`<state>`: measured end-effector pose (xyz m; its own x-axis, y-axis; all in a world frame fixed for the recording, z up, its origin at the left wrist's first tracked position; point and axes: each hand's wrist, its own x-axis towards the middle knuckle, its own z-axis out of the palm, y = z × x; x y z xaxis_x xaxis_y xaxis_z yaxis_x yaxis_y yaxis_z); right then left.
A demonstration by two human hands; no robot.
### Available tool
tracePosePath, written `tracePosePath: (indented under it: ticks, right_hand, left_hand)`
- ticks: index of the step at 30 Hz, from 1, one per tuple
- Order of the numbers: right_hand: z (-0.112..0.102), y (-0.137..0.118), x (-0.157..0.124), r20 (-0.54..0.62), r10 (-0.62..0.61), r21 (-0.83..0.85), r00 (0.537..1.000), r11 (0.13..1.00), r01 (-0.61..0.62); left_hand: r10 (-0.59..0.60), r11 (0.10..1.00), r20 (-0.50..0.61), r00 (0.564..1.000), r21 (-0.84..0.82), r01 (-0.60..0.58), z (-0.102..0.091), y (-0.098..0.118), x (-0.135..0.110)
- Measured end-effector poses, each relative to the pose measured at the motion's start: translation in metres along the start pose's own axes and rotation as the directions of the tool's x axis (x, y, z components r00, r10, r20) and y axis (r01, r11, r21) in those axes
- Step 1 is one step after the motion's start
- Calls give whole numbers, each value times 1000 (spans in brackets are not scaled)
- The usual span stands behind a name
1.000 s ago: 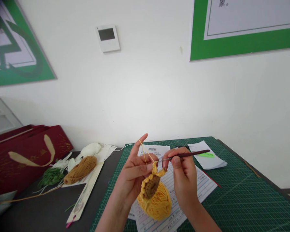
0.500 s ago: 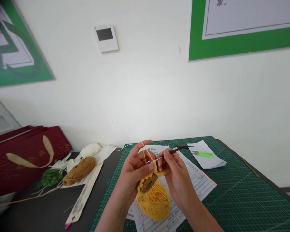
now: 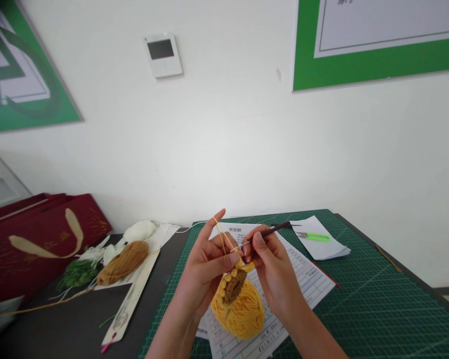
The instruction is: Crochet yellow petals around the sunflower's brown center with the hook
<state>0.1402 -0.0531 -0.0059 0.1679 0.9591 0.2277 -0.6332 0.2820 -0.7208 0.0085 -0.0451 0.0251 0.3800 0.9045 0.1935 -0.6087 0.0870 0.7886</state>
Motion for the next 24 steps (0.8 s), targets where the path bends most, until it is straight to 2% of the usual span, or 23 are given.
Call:
tracePosePath:
  ticks: [7,14,24]
  right_hand:
    - [-6,-3,1,90,-43,-68,995,996,49]
    - [-3,-9,-1,176,-45,-26,983,998,51]
    - [-3,-13,-3,163,-47,-80,986,995,60]
  left_hand:
    - [-46,999,78,996,-25,48,-2,0,1]
    - [-102,990,161,982,-76,116,0,0,-1]
    - [-109,991,189,976,-54,121,2,2,-3]
